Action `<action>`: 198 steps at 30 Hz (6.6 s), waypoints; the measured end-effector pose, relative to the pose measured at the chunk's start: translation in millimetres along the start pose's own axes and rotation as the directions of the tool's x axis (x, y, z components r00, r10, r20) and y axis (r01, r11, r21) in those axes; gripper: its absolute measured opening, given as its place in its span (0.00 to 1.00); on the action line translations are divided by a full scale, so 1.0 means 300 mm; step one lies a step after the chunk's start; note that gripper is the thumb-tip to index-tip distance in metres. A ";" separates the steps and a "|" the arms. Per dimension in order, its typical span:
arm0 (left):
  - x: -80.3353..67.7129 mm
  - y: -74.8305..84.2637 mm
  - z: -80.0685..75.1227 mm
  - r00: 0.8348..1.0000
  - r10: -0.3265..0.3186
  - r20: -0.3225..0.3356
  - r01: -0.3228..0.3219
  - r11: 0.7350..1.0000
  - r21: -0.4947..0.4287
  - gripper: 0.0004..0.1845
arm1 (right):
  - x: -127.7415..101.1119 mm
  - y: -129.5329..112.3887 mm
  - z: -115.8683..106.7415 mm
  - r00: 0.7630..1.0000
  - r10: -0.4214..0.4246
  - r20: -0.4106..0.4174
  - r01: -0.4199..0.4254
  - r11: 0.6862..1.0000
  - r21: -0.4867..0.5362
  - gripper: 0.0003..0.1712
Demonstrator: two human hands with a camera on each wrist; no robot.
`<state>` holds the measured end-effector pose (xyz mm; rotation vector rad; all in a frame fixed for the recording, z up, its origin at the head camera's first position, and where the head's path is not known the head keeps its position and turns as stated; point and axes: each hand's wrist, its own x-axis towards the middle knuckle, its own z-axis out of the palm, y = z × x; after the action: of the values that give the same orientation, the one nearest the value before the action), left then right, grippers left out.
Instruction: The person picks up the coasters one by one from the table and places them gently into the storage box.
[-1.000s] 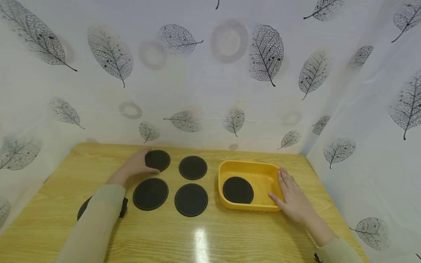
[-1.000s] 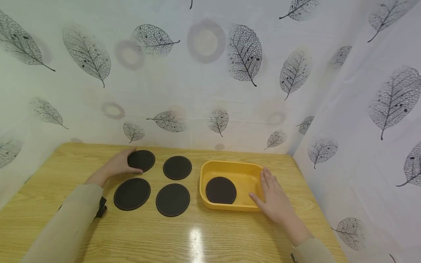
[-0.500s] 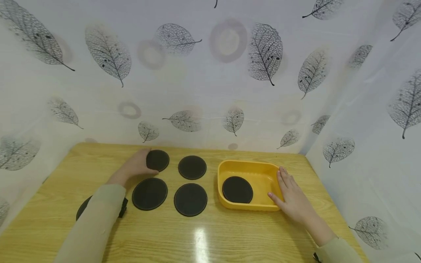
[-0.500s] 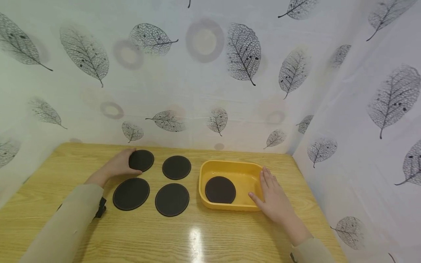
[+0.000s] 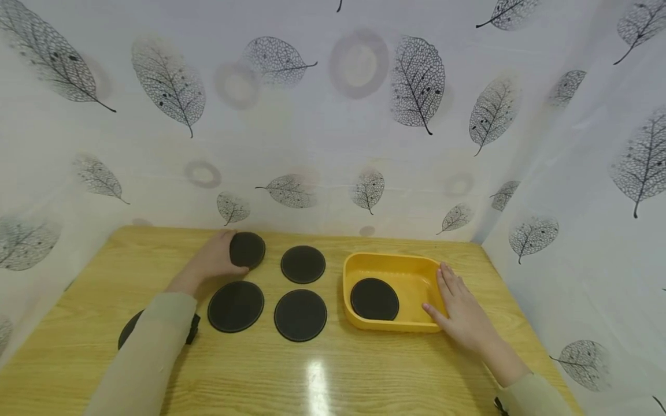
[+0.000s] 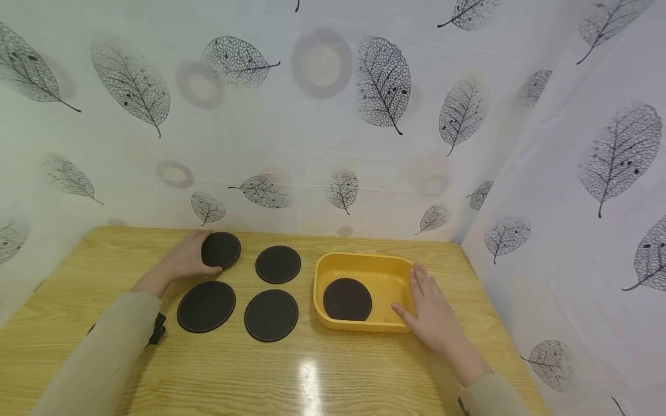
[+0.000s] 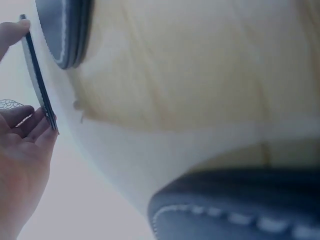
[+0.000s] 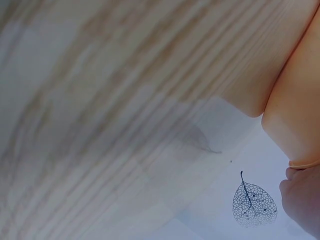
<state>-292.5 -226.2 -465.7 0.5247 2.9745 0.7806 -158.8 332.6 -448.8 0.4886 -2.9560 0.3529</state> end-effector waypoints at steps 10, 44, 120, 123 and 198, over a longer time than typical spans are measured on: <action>0.000 0.051 -0.035 0.993 0.101 -0.066 -0.095 0.992 0.087 0.58 | 0.005 -0.002 -0.001 1.000 0.004 0.010 -0.004 1.000 -0.007 0.52; 0.081 0.476 0.015 0.924 0.382 0.018 -0.379 0.908 0.177 0.60 | 0.003 -0.003 -0.005 1.000 -0.002 0.004 0.002 1.000 -0.019 0.52; 0.155 0.828 0.303 0.817 0.410 0.405 -0.509 0.844 0.171 0.45 | 0.005 0.009 0.005 1.000 -0.008 -0.012 0.008 1.000 -0.010 0.52; 0.156 0.807 0.287 0.822 0.422 0.383 -0.505 0.850 0.148 0.44 | 0.006 0.011 0.005 1.000 -0.006 -0.013 0.006 1.000 -0.014 0.52; 0.132 0.354 0.205 0.974 0.079 0.214 -0.077 0.997 -0.017 0.60 | -0.001 0.009 0.006 1.000 0.004 -0.009 -0.004 1.000 0.003 0.51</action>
<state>-289.8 -97.3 -465.7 0.6824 2.7657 0.6922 -159.4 334.6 -451.1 0.4805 -2.9488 0.3584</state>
